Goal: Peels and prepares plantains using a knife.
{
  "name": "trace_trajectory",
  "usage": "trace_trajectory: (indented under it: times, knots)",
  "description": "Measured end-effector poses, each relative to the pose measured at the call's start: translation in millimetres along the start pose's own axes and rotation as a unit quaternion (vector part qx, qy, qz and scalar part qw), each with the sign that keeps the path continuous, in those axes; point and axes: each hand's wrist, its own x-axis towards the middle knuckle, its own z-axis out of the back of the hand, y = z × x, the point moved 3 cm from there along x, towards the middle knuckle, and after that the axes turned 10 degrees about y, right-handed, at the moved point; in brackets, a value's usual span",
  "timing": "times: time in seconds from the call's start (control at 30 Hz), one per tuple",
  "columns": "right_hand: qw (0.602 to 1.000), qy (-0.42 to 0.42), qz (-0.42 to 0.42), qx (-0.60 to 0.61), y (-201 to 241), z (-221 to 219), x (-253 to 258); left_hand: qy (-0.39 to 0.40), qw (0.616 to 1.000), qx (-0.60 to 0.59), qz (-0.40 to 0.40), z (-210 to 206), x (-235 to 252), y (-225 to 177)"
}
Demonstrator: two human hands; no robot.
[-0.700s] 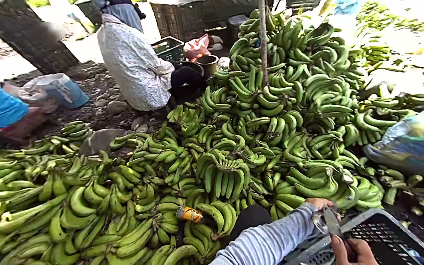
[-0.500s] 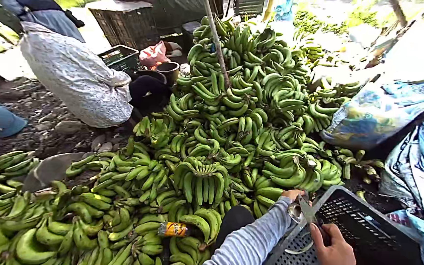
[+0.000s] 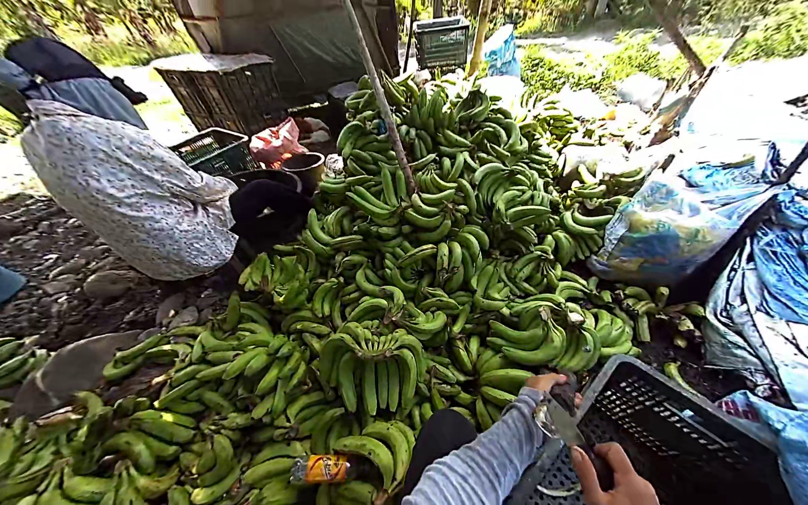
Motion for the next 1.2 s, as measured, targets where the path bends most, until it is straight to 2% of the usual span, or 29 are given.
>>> trace_trajectory:
  times: [0.03,0.13,0.27,0.37,0.5,0.6,0.73,0.83,0.93,1.07,1.2]
  knots:
    - [1.000,-0.002,-0.002,0.005,2,-1,-2,0.002,1.000,-0.019,0.001,0,0,1]
    - [0.997,0.028,-0.068,0.028,-10,-2,3,0.023,0.999,0.046,0.010,10,3,1]
    - [1.000,0.008,-0.006,0.023,-6,-5,-2,-0.016,0.999,-0.037,0.019,2,1,2]
    - [0.998,0.013,-0.052,0.035,-22,-8,4,-0.007,0.999,0.035,0.020,6,0,0]
    - [0.999,0.005,-0.002,0.031,-9,-6,-2,-0.020,0.996,-0.079,0.024,-3,-3,1]
    - [0.998,0.017,-0.052,0.034,-18,-4,0,-0.008,0.998,-0.046,0.028,1,-2,4]
    - [1.000,0.005,-0.008,0.016,-8,-5,-8,-0.027,0.995,-0.084,0.041,-3,-10,3]
    - [0.998,0.012,-0.060,0.028,-19,-8,-5,-0.014,0.997,-0.060,0.038,5,-4,7]
    - [0.999,0.011,-0.015,0.028,-5,-7,-11,-0.034,0.993,-0.103,0.038,-1,-9,4]
    - [0.995,0.033,-0.078,0.059,-12,-10,-7,-0.009,0.996,-0.080,0.029,7,-10,8]
    - [0.999,0.012,-0.021,0.045,0,-11,-16,-0.035,0.995,-0.090,0.040,3,-16,7]
